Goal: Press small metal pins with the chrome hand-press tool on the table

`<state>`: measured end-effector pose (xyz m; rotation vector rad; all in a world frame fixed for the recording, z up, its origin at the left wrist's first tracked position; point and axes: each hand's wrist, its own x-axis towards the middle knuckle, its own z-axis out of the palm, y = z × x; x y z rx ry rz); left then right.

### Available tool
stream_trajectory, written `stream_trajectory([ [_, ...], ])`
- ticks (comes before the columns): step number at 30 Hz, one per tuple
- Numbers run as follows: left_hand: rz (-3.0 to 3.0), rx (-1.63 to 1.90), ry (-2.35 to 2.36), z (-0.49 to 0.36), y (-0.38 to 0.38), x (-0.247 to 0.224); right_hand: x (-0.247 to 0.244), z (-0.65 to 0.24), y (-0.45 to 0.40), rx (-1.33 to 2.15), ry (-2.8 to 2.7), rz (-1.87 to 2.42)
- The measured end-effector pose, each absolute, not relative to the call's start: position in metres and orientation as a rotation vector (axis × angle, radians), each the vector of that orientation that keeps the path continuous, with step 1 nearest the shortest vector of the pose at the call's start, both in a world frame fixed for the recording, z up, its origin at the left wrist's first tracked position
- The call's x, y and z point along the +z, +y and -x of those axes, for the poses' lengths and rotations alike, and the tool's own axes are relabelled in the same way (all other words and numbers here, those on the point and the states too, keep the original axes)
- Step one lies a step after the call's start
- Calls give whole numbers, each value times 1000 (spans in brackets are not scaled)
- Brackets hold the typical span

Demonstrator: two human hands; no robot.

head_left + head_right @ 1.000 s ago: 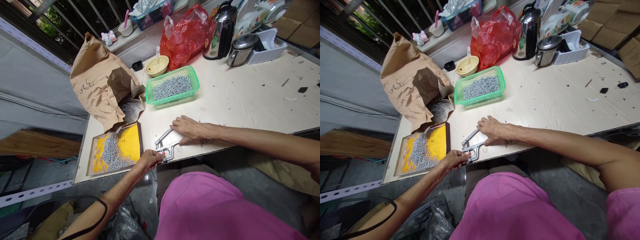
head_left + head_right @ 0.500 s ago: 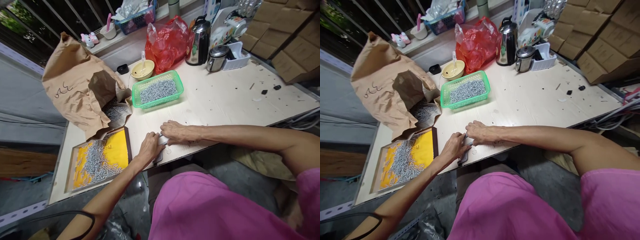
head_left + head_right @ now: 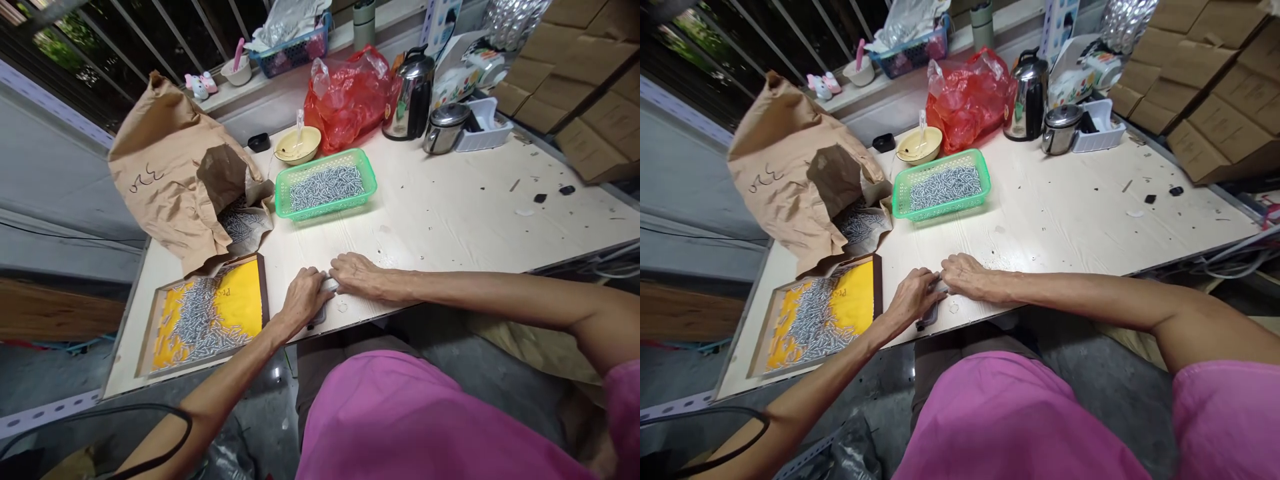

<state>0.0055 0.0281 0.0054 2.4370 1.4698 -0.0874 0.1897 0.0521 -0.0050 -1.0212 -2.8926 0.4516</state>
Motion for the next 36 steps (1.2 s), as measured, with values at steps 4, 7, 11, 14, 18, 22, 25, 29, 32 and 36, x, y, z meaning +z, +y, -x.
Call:
stream_trajectory([
  [4,-2564,153,1485,-4,7,-5,0,-196,68,481,-2928,1032],
  [7,-2672,260,1431,-15,-12,-14,0,-196,79,531,-2911,1072],
  [11,-2641,316,1403,-27,-25,-23,-8,-191,90,415,-2864,1128],
  [14,-2589,322,1388,-27,-29,-21,-15,-189,100,350,-2839,1075],
  [18,-2696,294,1302,-34,-28,-11,-16,-191,107,263,-2884,1035],
  [22,-2921,171,927,-62,-18,-9,-14,-191,107,227,-2921,999],
  [25,-2959,56,750,-81,-7,-15,-14,-191,106,248,-2934,999],
  [29,-2970,11,674,-91,-2,-22,-17,-191,103,239,-2894,990],
  [32,-2941,56,723,-88,-10,-17,-21,-191,100,182,-2910,956],
  [36,-2700,419,995,-62,-29,-1,-24,-195,94,21,-2958,849],
])
